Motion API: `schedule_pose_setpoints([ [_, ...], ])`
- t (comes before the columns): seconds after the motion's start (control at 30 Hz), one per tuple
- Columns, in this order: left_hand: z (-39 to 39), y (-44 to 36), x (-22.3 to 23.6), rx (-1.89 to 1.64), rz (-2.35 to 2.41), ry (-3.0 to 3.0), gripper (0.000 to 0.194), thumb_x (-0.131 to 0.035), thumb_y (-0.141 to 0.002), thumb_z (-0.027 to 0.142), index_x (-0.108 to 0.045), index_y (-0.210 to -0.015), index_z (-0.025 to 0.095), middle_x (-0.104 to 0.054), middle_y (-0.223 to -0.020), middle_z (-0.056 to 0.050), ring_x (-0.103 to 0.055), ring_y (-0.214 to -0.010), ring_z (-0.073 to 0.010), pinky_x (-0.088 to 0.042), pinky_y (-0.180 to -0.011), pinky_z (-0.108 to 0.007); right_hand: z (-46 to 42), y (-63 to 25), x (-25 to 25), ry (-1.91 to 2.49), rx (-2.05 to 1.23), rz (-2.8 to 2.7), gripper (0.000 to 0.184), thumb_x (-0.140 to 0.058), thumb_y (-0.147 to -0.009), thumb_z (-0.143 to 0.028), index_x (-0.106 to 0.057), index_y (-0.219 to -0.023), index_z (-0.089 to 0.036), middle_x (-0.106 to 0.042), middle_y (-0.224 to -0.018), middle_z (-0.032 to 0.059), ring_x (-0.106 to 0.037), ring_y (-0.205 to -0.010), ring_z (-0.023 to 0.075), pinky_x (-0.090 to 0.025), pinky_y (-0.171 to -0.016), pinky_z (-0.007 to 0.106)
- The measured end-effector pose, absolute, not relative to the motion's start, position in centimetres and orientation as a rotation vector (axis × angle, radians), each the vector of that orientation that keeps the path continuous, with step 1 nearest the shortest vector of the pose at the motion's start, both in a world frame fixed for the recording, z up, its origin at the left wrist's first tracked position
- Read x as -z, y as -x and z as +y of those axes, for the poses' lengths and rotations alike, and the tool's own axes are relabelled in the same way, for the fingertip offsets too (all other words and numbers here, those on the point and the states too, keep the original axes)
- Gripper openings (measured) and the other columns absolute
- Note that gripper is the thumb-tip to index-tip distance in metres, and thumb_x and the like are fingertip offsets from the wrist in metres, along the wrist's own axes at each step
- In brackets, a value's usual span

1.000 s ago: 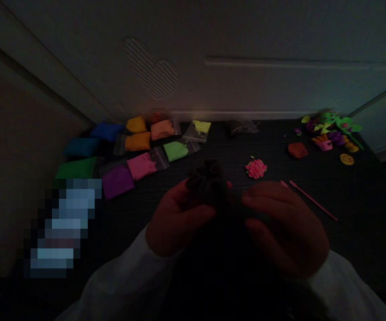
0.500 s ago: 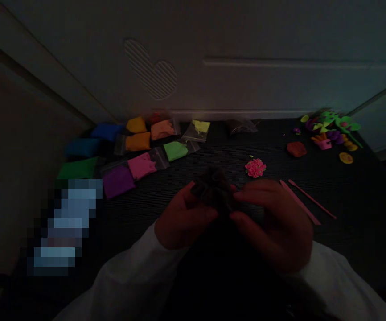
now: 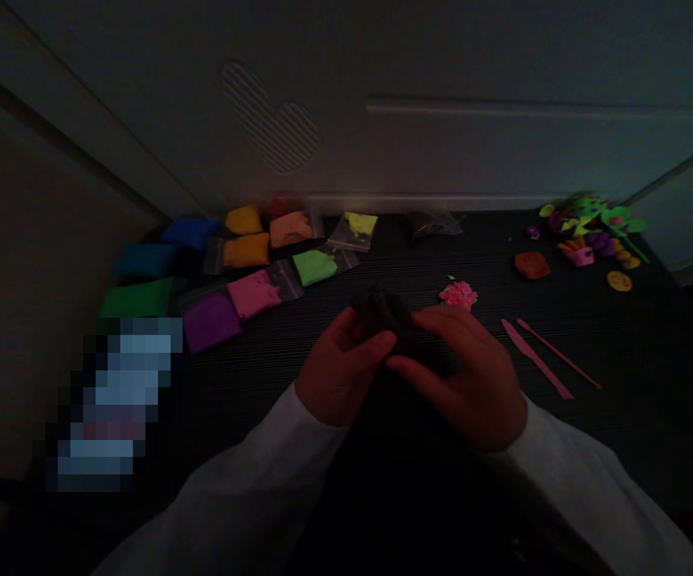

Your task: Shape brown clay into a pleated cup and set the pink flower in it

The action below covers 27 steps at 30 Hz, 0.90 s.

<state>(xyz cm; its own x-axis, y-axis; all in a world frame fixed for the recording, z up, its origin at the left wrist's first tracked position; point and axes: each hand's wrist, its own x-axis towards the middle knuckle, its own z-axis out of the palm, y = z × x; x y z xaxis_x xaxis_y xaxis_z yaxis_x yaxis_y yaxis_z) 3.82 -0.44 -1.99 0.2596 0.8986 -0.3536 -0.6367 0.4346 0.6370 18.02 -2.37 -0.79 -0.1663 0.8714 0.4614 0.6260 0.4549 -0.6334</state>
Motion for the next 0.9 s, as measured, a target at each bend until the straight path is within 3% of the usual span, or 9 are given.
schedule_pose_setpoints([
  [0.1,-0.4,-3.7,1.9,-1.111,0.802,-0.460,0.035,-0.080,-0.056,0.015,-0.064,-0.087,0.018,-0.070,-0.089,0.000,-0.064,-0.087,-0.0147,-0.047,-0.085,-0.028,-2.1,-18.1,1.0,1.325,-0.543,-1.807,0.028,-0.067,-0.073,-0.028,-0.063,-0.099,-0.016,-0.068,-0.093,0.0081,-0.063,-0.087,0.0188,-0.052,-0.079,0.036],
  [0.2,-0.4,-3.4,1.5,-1.106,0.750,-0.482,0.030,-0.075,-0.065,0.027,-0.064,-0.091,0.018,-0.069,-0.092,-0.003,-0.064,-0.085,-0.0158,-0.050,-0.075,-0.028,-1.8,-18.4,1.0,1.356,-0.983,-1.452,0.028,-0.066,-0.074,-0.032,-0.064,-0.098,-0.019,-0.070,-0.087,0.0039,-0.065,-0.075,0.0156,-0.053,-0.069,0.031],
  [0.33,-0.5,-3.1,1.4,-1.139,0.741,-0.538,0.024,-0.073,-0.067,0.018,-0.067,-0.090,0.020,-0.071,-0.092,-0.002,-0.065,-0.084,-0.0136,-0.051,-0.071,-0.024,-1.5,-18.6,0.8,1.132,-1.494,-1.038,0.026,-0.069,-0.072,-0.032,-0.065,-0.094,-0.020,-0.072,-0.084,0.0030,-0.067,-0.072,0.0142,-0.053,-0.063,0.027],
  [0.47,-0.7,-3.1,1.8,-1.090,0.701,-0.596,0.021,-0.070,-0.071,0.018,-0.070,-0.092,0.023,-0.073,-0.090,-0.001,-0.067,-0.079,-0.0139,-0.052,-0.072,-0.026,-1.7,-18.4,0.4,1.014,-1.648,-0.990,0.017,-0.069,-0.073,-0.027,-0.066,-0.088,-0.021,-0.072,-0.085,0.0018,-0.068,-0.078,0.0131,-0.053,-0.069,0.026],
  [0.6,-0.9,-3.0,1.9,-1.045,0.697,-0.616,0.020,-0.070,-0.071,0.017,-0.071,-0.090,0.024,-0.074,-0.087,0.000,-0.068,-0.079,-0.0158,-0.052,-0.077,-0.030,-2.0,-18.0,0.2,0.979,-1.588,-1.073,0.017,-0.066,-0.075,-0.022,-0.063,-0.092,-0.022,-0.071,-0.086,0.0004,-0.068,-0.079,0.0119,-0.054,-0.075,0.028],
  [0.77,-0.7,-2.7,2.0,-1.114,0.696,-0.677,0.021,-0.070,-0.070,0.014,-0.071,-0.087,0.026,-0.074,-0.091,0.001,-0.068,-0.087,-0.0167,-0.050,-0.086,-0.033,-2.4,-18.3,0.4,1.170,-1.121,-1.317,0.027,-0.066,-0.074,-0.022,-0.057,-0.100,-0.023,-0.063,-0.097,0.0031,-0.062,-0.087,0.0144,-0.052,-0.076,0.030],
  [0.9,-0.9,-2.6,1.8,-1.176,0.783,-0.762,0.023,-0.073,-0.065,0.010,-0.071,-0.083,0.025,-0.074,-0.087,0.003,-0.067,-0.085,-0.0149,-0.051,-0.082,-0.028,-2.6,-18.6,0.7,1.101,-0.839,-1.529,0.024,-0.068,-0.073,-0.021,-0.059,-0.095,-0.023,-0.059,-0.095,0.0037,-0.058,-0.089,0.0170,-0.050,-0.080,0.035],
])
